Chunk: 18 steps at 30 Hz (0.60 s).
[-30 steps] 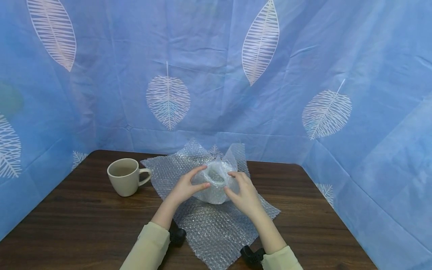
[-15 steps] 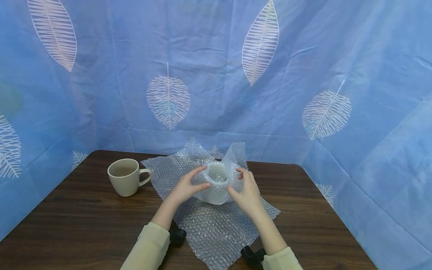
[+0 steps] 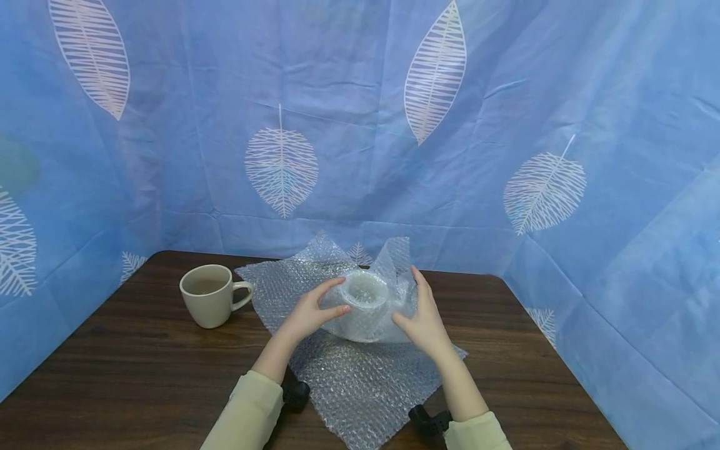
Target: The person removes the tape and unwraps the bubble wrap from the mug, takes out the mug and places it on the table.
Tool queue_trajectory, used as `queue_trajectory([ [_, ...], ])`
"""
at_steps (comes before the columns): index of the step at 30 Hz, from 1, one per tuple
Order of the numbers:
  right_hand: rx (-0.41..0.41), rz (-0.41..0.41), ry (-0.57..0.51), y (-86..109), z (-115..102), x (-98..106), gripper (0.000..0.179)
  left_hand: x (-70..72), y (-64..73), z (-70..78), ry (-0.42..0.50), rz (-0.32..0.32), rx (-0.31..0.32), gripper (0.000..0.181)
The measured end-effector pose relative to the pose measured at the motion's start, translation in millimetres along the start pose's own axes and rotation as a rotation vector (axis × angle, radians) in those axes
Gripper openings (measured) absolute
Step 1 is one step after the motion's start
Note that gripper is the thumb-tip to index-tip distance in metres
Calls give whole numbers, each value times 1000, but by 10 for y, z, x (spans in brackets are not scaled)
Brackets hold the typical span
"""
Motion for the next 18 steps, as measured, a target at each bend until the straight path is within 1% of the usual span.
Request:
queue_trajectory([
  [3,-41,-34,-1,-6,59,5,97,0,3,9,-4,-4,-8,70],
  [5,-55,-51,4,-5,79,7,95,-2,6,15,-1,-6,-15,70],
  [8,-44,-63,17,1,78,16,89,1,10,23,5,-7,-23,69],
  [12,-17,-67,64,7,76,23,71,12,13,37,5,-4,-30,68],
  [14,-19,-63,92,12,80,33,60,16,9,37,1,-3,-32,69],
  [18,-2,-30,139,12,57,78,39,21,6,39,-3,-6,-32,70],
])
Point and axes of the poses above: each hand's wrist, its own y-axis away from the middle knuckle, its own x-axis out of the back of the hand, z = x × y, the point moved 8 cm from there along -y, towards the middle knuckle, and after that the axes turned 5 degrees about -y, right-handed, at the moved point
